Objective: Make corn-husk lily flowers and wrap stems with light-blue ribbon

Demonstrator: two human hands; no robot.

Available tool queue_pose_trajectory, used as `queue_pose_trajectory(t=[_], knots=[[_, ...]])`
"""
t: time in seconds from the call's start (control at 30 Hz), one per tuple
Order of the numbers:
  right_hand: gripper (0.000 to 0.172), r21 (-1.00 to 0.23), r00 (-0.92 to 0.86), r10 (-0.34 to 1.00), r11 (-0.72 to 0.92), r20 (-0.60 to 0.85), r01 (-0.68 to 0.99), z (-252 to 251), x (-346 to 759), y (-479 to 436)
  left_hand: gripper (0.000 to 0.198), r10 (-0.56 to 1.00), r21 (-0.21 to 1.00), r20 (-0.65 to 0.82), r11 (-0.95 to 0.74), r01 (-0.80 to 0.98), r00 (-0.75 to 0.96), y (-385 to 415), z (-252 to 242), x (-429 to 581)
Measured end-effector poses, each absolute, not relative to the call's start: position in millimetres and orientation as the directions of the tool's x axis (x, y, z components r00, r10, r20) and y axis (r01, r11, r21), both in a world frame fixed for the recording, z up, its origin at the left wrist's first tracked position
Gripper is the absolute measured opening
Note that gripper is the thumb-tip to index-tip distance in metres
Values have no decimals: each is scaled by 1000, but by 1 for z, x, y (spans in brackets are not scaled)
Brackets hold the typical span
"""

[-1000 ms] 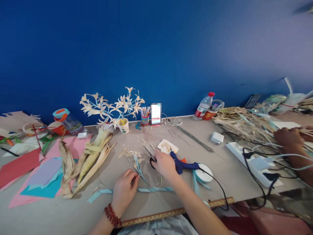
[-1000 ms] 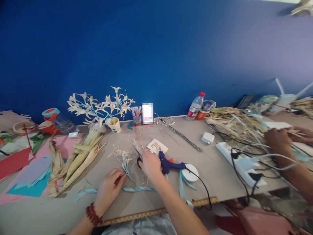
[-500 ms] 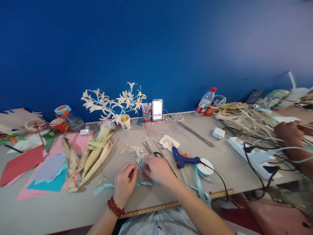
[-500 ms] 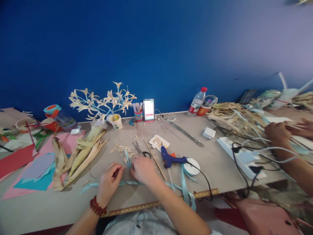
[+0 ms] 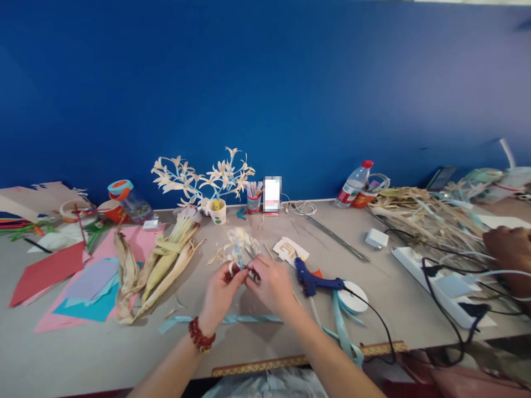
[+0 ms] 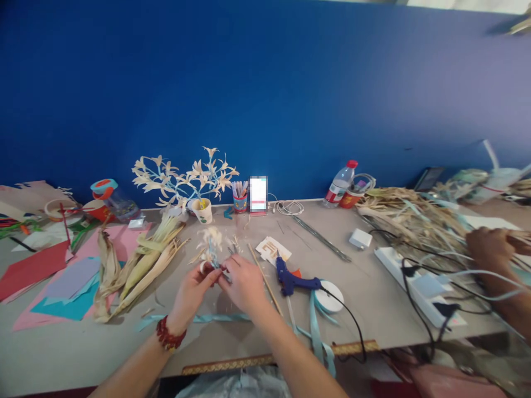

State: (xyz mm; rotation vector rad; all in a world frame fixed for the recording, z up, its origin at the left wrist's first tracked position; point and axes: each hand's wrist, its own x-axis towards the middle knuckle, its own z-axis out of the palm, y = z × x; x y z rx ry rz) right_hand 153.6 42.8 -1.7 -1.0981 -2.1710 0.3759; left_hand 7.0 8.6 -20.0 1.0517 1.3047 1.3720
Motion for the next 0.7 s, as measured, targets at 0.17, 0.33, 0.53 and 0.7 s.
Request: queue_pose_trajectory(t=[0.17, 0.33, 0.53, 0.7], knots=[[18, -544, -442, 769, 639, 461, 545, 13, 174, 40, 28, 972, 973, -75, 22, -229, -222, 28, -8, 16], [35, -434, -520, 797, 603, 307, 669, 14, 184, 24, 27, 964, 972, -59, -5, -237, -260, 34, -11, 17], [20, -381, -449, 871, 490, 198, 784, 7, 173, 24, 26, 973, 976, -93, 46, -215, -213, 28, -14, 20], [11, -419, -440, 870, 494, 224, 762, 5, 169, 27, 26, 967, 968, -118, 62, -243, -224, 26, -14, 20]])
